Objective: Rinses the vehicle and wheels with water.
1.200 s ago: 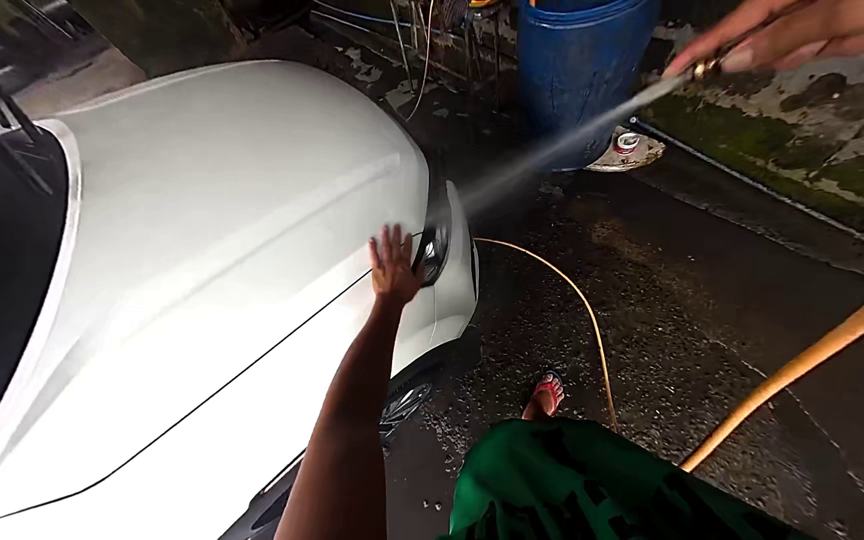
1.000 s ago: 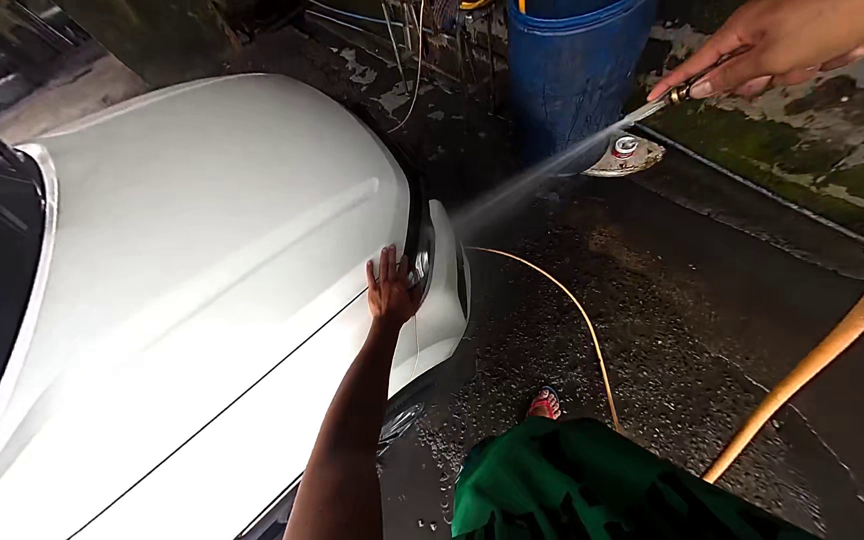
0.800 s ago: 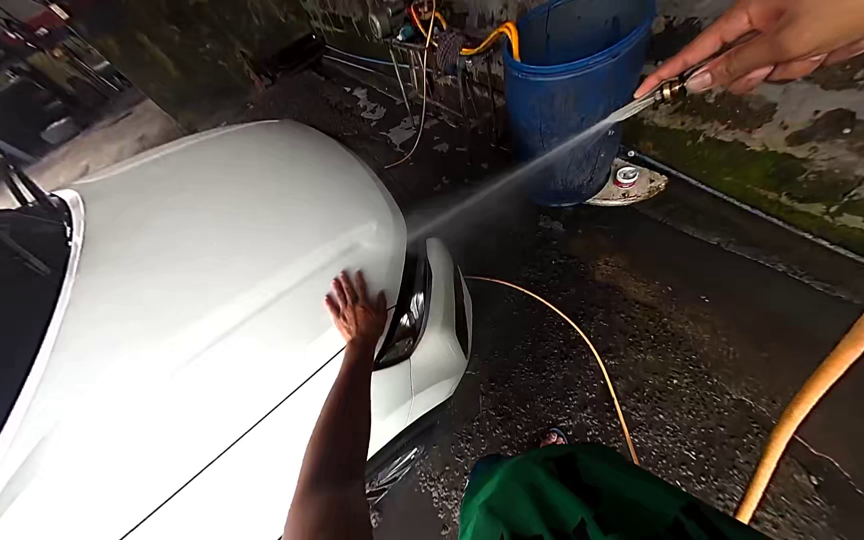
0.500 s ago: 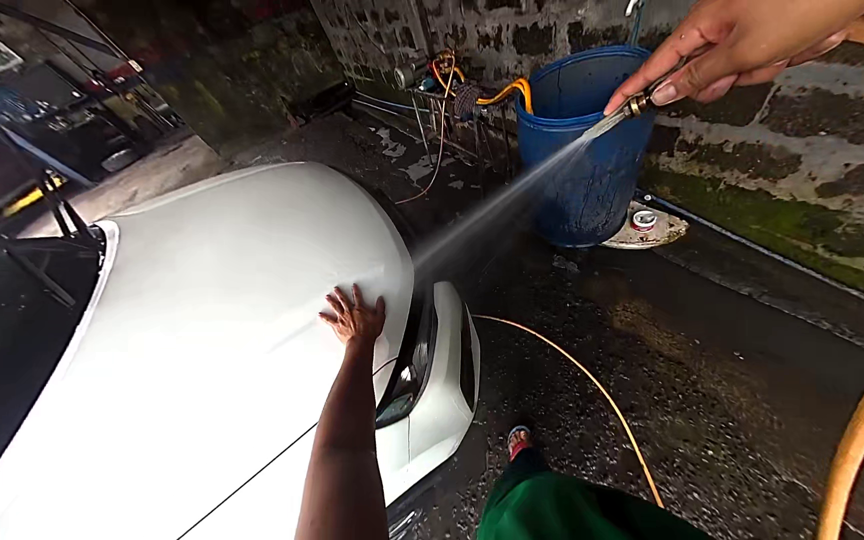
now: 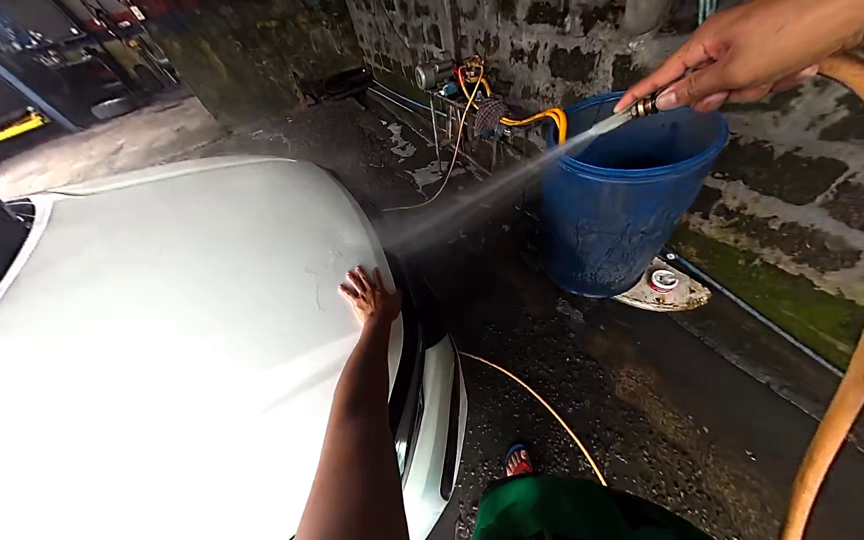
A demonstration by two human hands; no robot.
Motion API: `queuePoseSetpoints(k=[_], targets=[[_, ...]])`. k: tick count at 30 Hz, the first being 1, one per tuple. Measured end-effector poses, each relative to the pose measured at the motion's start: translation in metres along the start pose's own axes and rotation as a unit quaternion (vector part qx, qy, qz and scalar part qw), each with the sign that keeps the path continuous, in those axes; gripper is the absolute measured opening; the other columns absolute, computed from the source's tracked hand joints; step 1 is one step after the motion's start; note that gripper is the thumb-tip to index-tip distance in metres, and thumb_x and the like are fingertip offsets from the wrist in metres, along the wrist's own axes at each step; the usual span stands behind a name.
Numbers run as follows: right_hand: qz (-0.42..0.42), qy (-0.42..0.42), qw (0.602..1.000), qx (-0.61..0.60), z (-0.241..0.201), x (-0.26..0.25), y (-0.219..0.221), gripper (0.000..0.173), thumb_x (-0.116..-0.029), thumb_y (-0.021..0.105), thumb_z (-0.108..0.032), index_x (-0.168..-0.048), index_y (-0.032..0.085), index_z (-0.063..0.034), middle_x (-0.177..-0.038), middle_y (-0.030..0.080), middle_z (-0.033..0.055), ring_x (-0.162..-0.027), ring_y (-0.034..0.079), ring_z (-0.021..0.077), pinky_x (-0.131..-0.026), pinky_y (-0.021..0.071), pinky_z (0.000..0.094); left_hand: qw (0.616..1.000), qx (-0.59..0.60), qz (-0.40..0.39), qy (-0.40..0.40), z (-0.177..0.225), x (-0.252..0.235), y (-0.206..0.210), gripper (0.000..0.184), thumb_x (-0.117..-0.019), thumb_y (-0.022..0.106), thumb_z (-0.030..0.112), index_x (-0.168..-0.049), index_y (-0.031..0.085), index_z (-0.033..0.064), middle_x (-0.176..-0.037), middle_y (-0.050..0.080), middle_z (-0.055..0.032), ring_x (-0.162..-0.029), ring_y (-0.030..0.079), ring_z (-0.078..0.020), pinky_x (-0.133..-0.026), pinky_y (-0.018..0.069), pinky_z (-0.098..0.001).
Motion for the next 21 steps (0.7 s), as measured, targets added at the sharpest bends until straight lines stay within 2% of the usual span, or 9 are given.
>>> queuePoseSetpoints(k=[3, 7, 10, 12, 15, 17, 19, 21], targets=[[-0.027, 0.004, 1.0, -0.007, 0.012, -0.054, 0.003, 0.039, -0.11, 0.044, -0.019, -0.145, 0.059, -0.0281, -0.063, 0.046, 0.0032, -0.042, 0.028, 0.0101, -0.041, 0.0246, 0.0267, 1.0, -0.01, 0.014, -0.008, 0.008, -0.006, 0.012, 0.102, -0.0849, 0.054, 0.072, -0.164, 0.024, 0.0155, -0.17, 0.004, -0.0256, -0.155, -0.003, -0.0515, -0.117, -0.0042, -0.0762], [0.025, 0.033, 0.998, -0.036, 0.037, -0.126, -0.007, 0.037, -0.1104, 0.044, -0.019, -0.143, 0.06, -0.0265, -0.069, 0.051, 0.0045, -0.046, 0.028, 0.0111, -0.044, 0.0248, 0.0285, 0.999, -0.033, 0.005, -0.005, 0.009, -0.004, 0.013, 0.095, -0.0871, 0.054, 0.067, -0.164, 0.024, 0.0192, -0.171, 0.005, -0.0232, -0.156, -0.002, -0.0487, -0.118, -0.0027, -0.0742], [0.007, 0.034, 0.999, -0.032, 0.061, -0.176, 0.005, 0.036, -0.1106, 0.045, -0.021, -0.142, 0.061, -0.0248, -0.072, 0.054, 0.0068, -0.05, 0.032, 0.0146, -0.048, 0.0293, 0.033, 0.999, -0.035, 0.02, -0.006, 0.008, -0.002, 0.013, 0.092, -0.088, 0.053, 0.065, -0.164, 0.026, 0.0212, -0.172, 0.007, -0.0211, -0.157, 0.0, -0.047, -0.119, -0.0019, -0.0727], [-0.069, 0.013, 0.997, -0.018, 0.076, -0.2, 0.034, 0.035, -0.1103, 0.046, -0.023, -0.142, 0.061, -0.0231, -0.073, 0.054, 0.0086, -0.052, 0.037, 0.0169, -0.05, 0.0343, 0.0364, 0.999, -0.039, 0.025, -0.009, 0.008, -0.002, 0.012, 0.09, -0.0878, 0.053, 0.066, -0.164, 0.027, 0.0242, -0.172, 0.009, -0.0189, -0.157, 0.002, -0.0455, -0.12, -0.0013, -0.072], [-0.224, -0.012, 0.974, 0.004, 0.101, -0.233, 0.109, 0.035, -0.1096, 0.048, -0.023, -0.142, 0.062, -0.0228, -0.069, 0.05, 0.0064, -0.051, 0.037, 0.0142, -0.05, 0.0363, 0.0328, 0.998, -0.052, 0.032, -0.016, 0.008, -0.002, 0.01, 0.088, -0.0879, 0.051, 0.068, -0.163, 0.028, 0.0285, -0.172, 0.012, -0.0154, -0.158, 0.004, -0.0428, -0.121, 0.0, -0.071], [-0.298, -0.024, 0.954, 0.005, 0.124, -0.265, 0.165, 0.035, -0.1095, 0.048, -0.021, -0.142, 0.062, -0.024, -0.068, 0.049, 0.0062, -0.051, 0.036, 0.0132, -0.05, 0.0354, 0.0307, 0.998, -0.057, 0.037, -0.019, 0.008, 0.0, 0.007, 0.087, -0.0878, 0.05, 0.07, -0.163, 0.03, 0.0308, -0.172, 0.014, -0.0134, -0.158, 0.005, -0.0407, -0.121, 0.0008, -0.0704], [-0.316, -0.037, 0.948, 0.002, 0.156, -0.309, 0.203, 0.035, -0.1093, 0.048, -0.021, -0.141, 0.062, -0.0257, -0.068, 0.051, 0.0071, -0.051, 0.039, 0.0137, -0.05, 0.0366, 0.0309, 0.997, -0.057, 0.044, -0.019, 0.008, 0.001, 0.007, 0.086, -0.0877, 0.048, 0.073, -0.162, 0.031, 0.0329, -0.172, 0.016, -0.0108, -0.159, 0.007, -0.0387, -0.122, 0.0014, -0.0698], [-0.284, -0.044, 0.958, -0.012, 0.186, -0.358, 0.209, 0.037, -0.1096, 0.047, -0.02, -0.144, 0.06, -0.0261, -0.072, 0.053, 0.0093, -0.053, 0.041, 0.0164, -0.051, 0.0388, 0.0342, 0.997, -0.059, 0.051, -0.022, 0.008, 0.001, 0.007, 0.086, -0.0871, 0.046, 0.076, -0.161, 0.033, 0.0343, -0.172, 0.017, -0.008, -0.159, 0.008, -0.0365, -0.123, 0.0027, -0.068]])
Point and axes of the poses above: each hand's wrist, its own x-axis away from the middle knuckle, its own y-axis out of the palm, z = x × y, the point moved 5 cm from there along -x, towards the middle knuckle
